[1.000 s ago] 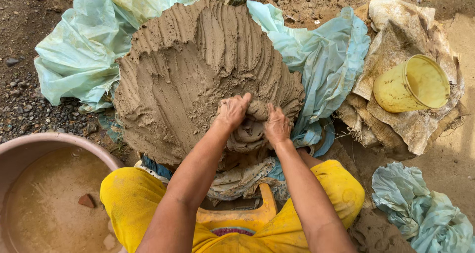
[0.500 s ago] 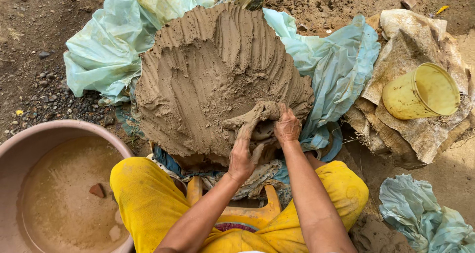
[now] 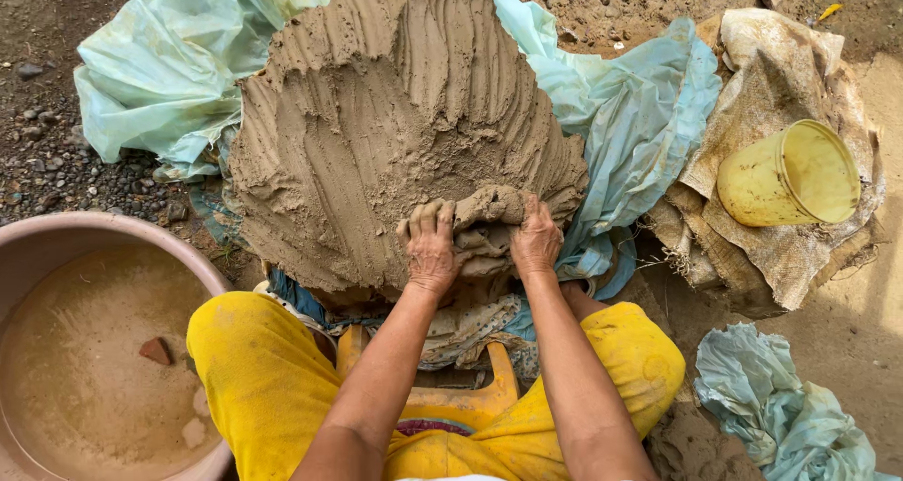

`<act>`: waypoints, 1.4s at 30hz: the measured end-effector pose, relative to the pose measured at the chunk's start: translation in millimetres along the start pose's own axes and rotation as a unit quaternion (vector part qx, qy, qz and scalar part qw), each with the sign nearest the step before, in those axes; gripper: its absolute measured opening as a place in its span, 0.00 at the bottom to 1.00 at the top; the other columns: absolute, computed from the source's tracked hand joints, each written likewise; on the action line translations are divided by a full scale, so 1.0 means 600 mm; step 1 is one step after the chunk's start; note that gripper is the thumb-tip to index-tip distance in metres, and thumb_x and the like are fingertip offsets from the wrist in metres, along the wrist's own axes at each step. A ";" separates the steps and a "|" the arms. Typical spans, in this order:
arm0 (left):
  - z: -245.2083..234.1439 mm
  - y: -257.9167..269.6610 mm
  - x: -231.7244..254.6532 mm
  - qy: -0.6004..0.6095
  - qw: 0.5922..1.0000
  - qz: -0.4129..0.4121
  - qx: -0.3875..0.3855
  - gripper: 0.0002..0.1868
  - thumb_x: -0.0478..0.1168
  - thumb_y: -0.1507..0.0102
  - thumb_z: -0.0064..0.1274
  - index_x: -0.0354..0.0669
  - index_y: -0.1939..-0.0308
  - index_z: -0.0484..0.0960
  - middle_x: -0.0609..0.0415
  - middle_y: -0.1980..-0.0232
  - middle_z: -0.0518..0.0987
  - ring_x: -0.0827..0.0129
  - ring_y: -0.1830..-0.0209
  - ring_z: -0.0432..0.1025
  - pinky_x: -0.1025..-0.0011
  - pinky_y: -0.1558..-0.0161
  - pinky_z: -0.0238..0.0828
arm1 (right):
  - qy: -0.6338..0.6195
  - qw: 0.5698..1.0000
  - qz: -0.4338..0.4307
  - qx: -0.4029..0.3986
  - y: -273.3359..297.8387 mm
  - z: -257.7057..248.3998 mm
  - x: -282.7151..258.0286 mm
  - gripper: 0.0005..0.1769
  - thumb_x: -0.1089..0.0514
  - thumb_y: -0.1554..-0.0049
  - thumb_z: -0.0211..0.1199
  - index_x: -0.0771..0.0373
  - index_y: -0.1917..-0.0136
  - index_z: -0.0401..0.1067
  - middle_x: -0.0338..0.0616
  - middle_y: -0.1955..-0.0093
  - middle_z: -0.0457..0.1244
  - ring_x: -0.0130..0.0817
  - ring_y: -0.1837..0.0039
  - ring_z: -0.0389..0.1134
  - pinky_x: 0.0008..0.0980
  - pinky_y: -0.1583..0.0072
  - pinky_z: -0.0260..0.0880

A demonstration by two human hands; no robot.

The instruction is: The person is kneading a large mound of clay on the ground by hand, repeatedly pushing into it and turning sections over.

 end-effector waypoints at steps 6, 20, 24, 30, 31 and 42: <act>0.049 -0.022 -0.043 -0.052 0.995 -0.031 -0.084 0.41 0.36 0.54 0.70 0.50 0.37 0.74 0.49 0.41 0.74 0.54 0.39 0.67 0.42 0.40 0.60 | -0.024 0.999 0.036 0.007 0.011 -0.017 -0.021 0.38 0.70 0.54 0.67 0.67 0.29 0.65 0.60 0.41 0.64 0.58 0.43 0.69 0.50 0.41 0.71; -0.126 0.027 0.029 0.109 0.994 -0.004 -0.004 0.34 0.36 0.50 0.66 0.49 0.39 0.78 0.46 0.44 0.73 0.46 0.44 0.67 0.54 0.45 0.61 | -0.241 0.968 0.073 0.025 0.246 -0.179 -0.124 0.35 0.61 0.48 0.70 0.66 0.30 0.64 0.57 0.34 0.61 0.50 0.34 0.67 0.40 0.34 0.68; -0.184 -0.054 0.127 -0.104 0.964 0.246 -0.007 0.24 0.40 0.43 0.64 0.57 0.43 0.77 0.55 0.39 0.73 0.61 0.34 0.68 0.55 0.31 0.53 | -0.667 0.732 0.136 0.024 0.247 -0.177 -0.169 0.42 0.59 0.46 0.68 0.68 0.24 0.55 0.56 0.27 0.56 0.44 0.27 0.58 0.41 0.27 0.59; -0.097 -0.040 0.240 -0.550 0.816 0.143 -0.102 0.51 0.44 0.47 0.57 0.74 0.20 0.56 0.61 0.19 0.47 0.69 0.18 0.36 0.53 0.22 0.22 | -0.248 0.918 0.182 -0.250 0.145 -0.078 -0.146 0.42 0.42 0.36 0.56 0.62 0.18 0.47 0.55 0.21 0.51 0.45 0.21 0.51 0.43 0.25 0.56; -0.096 -0.035 0.223 -0.425 0.862 0.184 -0.205 0.46 0.46 0.42 0.56 0.54 0.19 0.57 0.47 0.18 0.45 0.57 0.18 0.36 0.49 0.24 0.25 | -0.034 0.914 0.204 -0.349 0.129 -0.079 -0.116 0.41 0.40 0.35 0.55 0.63 0.18 0.51 0.59 0.23 0.55 0.49 0.23 0.56 0.45 0.27 0.62; -0.189 -0.238 0.146 0.070 0.956 -0.223 -0.176 0.63 0.67 0.45 0.59 0.48 0.16 0.43 0.34 0.27 0.60 0.46 0.24 0.54 0.40 0.25 0.51 | -0.206 0.970 0.062 -0.110 -0.078 -0.151 -0.032 0.27 0.41 0.40 0.63 0.52 0.32 0.71 0.52 0.29 0.60 0.45 0.29 0.63 0.45 0.29 0.64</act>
Point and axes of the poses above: each hand's wrist, its own y-axis away from the middle knuckle, its own z-axis out of the palm, x = y × z, the point moved 4 cm from there along -y, towards the middle knuckle
